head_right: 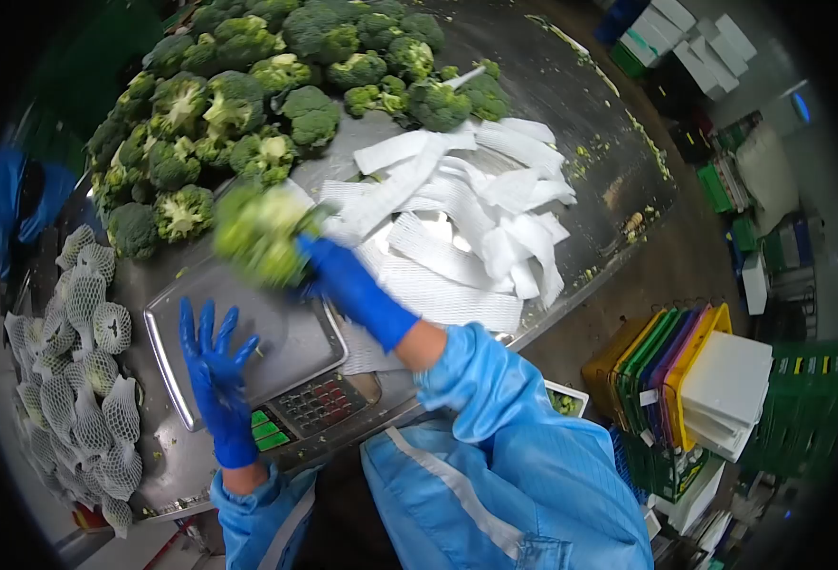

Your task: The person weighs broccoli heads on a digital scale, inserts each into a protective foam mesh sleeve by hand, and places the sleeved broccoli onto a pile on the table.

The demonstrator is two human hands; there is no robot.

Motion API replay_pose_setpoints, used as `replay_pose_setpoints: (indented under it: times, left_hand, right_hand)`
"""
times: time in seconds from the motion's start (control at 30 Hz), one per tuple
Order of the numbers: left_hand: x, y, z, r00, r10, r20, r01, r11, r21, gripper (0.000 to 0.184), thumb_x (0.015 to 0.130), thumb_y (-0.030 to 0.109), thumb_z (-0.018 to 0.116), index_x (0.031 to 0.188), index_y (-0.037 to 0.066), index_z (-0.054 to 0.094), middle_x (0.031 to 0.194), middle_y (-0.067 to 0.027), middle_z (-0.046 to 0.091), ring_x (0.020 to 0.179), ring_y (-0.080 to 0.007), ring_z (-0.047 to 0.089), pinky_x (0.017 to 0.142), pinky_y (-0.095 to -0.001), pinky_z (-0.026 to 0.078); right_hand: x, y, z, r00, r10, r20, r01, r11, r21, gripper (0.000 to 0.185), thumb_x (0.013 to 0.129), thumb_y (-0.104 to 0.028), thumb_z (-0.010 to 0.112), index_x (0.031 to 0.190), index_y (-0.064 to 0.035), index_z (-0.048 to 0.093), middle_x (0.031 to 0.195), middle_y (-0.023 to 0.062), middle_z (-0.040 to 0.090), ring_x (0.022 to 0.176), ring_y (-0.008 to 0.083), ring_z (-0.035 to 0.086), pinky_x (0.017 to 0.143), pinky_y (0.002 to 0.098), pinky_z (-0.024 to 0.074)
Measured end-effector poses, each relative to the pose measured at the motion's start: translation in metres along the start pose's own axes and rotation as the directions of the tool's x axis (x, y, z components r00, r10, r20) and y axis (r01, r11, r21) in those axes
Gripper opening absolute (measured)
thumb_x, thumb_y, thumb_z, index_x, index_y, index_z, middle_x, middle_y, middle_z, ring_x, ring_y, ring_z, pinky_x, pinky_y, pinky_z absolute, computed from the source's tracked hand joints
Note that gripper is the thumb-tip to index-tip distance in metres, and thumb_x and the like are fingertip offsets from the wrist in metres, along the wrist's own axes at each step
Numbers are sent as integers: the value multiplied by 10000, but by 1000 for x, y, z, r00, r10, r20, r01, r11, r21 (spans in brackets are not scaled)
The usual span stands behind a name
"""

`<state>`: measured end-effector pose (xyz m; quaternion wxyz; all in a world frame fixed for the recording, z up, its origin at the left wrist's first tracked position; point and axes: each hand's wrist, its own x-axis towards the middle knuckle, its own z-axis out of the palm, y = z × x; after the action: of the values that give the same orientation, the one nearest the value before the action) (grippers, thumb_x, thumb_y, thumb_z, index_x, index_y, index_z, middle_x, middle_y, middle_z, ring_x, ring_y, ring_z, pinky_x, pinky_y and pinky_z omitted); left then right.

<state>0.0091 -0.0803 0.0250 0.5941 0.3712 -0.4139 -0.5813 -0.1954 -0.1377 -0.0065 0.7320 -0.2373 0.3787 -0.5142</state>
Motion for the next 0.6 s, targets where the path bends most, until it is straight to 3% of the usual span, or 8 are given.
replay_pose_setpoints:
  times: [0.1, 0.17, 0.23, 0.27, 0.33, 0.37, 0.5, 0.6]
  left_hand:
    - [-8, -28, -6, 945, -252, -210, 99, 831, -548, 676, 812, 388, 578, 1360, 78, 330, 1375, -146, 368, 1255, -302, 366, 999, -469, 358]
    - [-11, -22, -14, 933, -308, -187, 146, 797, -586, 643, 810, 355, 568, 1349, 82, 349, 1373, -119, 380, 1237, -305, 389, 1042, -491, 302]
    - [-19, -31, -41, 907, -273, -320, 118, 895, -430, 608, 814, 349, 562, 1319, 60, 384, 1338, -140, 416, 1208, -318, 423, 1015, -493, 336]
    - [-19, -29, -52, 926, -212, -313, 102, 938, -333, 630, 791, 311, 596, 1321, 43, 386, 1338, -143, 418, 1200, -301, 436, 1013, -448, 344]
    - [-6, -5, -31, 971, -1, -241, 13, 999, 50, 648, 775, 289, 615, 1325, 35, 385, 1335, -143, 420, 1198, -289, 438, 1010, -418, 347]
    - [-1, 4, -24, 979, 178, -95, -125, 905, 406, 666, 759, 267, 633, 1328, 27, 383, 1332, -143, 423, 1195, -278, 440, 1007, -388, 349]
    - [9, 6, -22, 972, 237, -1, -136, 563, 815, 757, 669, 145, 720, 1333, 34, 375, 1322, -141, 416, 1203, -263, 425, 1009, -356, 342]
    - [9, 2, -29, 961, 257, 99, -194, 375, 906, 757, 660, 137, 738, 1321, 25, 387, 1317, -159, 413, 1225, -278, 397, 1040, -371, 295]
  right_hand:
    - [-42, -14, 3, 971, 160, 178, -67, 895, -441, 466, 851, -379, 604, 1137, -13, 566, 962, 66, 633, 848, 133, 592, 795, 276, 476]
    - [-26, -9, -44, 951, -308, -13, 181, 592, -785, 349, 884, -314, 578, 1179, -128, 589, 861, 35, 637, 816, 92, 572, 751, 255, 457]
    - [-10, -32, -97, 867, -439, -237, 176, 714, -677, 321, 871, -211, 575, 1187, -155, 588, 849, 18, 640, 752, 67, 573, 638, 215, 461]
    - [7, -36, -130, 756, -595, -273, 110, 527, -843, 372, 851, -192, 576, 1222, -167, 560, 908, 29, 634, 770, 81, 585, 606, 214, 465]
    - [11, -54, -145, 829, -390, -401, 59, 774, -631, 477, 835, -226, 600, 1295, -182, 481, 1070, 84, 592, 818, 156, 617, 649, 271, 490]
    - [18, -52, -148, 829, -390, -402, 60, 776, -628, 477, 835, -226, 600, 1295, -182, 481, 1070, 84, 592, 818, 156, 617, 649, 271, 490]
    - [60, -42, -171, 896, -190, -401, -50, 854, -517, 501, 797, -219, 633, 1261, -79, 503, 1335, 172, 423, 859, 196, 611, 695, 292, 507]
    - [59, -31, -167, 700, -659, -276, 239, 580, -779, 483, 789, -157, 635, 1243, -47, 512, 1151, 110, 535, 915, 161, 567, 770, 251, 468]
